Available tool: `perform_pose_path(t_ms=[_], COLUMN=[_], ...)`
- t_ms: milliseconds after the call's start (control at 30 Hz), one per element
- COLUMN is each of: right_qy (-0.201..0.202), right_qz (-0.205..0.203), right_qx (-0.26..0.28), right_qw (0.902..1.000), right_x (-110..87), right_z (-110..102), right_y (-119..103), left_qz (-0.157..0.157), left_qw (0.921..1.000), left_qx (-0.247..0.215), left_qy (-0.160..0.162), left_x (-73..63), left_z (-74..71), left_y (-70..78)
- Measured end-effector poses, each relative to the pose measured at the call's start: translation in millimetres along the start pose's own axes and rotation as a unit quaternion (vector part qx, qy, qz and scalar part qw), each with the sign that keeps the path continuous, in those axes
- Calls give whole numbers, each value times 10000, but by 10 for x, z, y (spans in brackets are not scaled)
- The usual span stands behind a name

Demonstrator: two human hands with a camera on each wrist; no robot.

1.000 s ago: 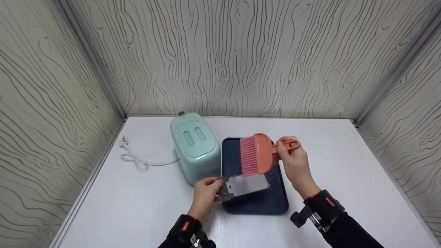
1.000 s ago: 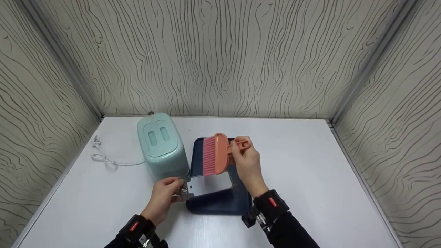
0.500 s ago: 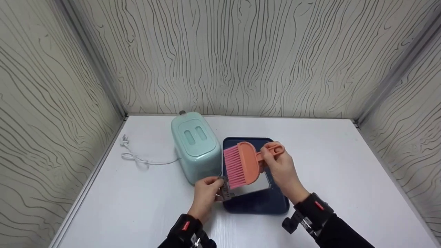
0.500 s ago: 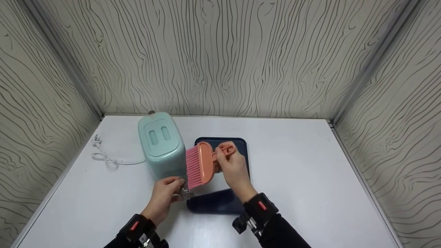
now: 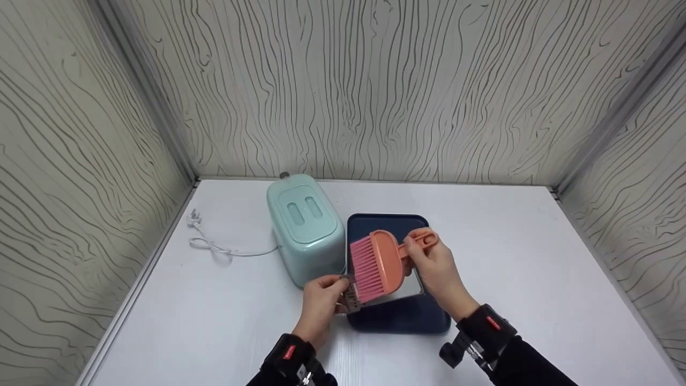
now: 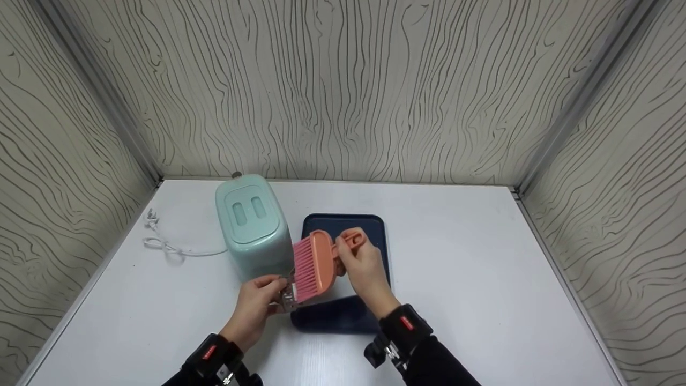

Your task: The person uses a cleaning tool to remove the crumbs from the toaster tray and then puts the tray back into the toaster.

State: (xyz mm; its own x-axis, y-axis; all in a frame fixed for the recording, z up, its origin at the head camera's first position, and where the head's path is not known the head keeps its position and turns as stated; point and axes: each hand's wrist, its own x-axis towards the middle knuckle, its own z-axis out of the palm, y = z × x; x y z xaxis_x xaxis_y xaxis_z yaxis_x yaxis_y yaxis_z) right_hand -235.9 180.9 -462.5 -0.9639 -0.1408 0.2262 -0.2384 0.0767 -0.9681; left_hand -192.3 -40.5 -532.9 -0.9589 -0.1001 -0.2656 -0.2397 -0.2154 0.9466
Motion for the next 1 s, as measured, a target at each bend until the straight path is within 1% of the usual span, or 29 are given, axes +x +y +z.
perform_pose_path(t_ms=[167, 400, 700, 1000], right_qy=[138, 397, 612, 759], right_qz=[95, 225, 542, 469], right_qx=[-249, -900, -1247, -1637], right_qw=[9995, 9949, 9888, 9825], right_x=[7, 20, 31, 49], right_z=[-69, -201, -393, -559], right_y=[40, 94, 130, 192], left_qz=[-2, 20, 41, 59], left_qw=[10000, 10000, 10000, 9999], left_qx=[-27, -44, 3, -23], left_qy=[-20, -56, -58, -112], left_x=[22, 12, -17, -9], left_z=[-8, -17, -30, -47], left_y=[-20, -12, 20, 22])
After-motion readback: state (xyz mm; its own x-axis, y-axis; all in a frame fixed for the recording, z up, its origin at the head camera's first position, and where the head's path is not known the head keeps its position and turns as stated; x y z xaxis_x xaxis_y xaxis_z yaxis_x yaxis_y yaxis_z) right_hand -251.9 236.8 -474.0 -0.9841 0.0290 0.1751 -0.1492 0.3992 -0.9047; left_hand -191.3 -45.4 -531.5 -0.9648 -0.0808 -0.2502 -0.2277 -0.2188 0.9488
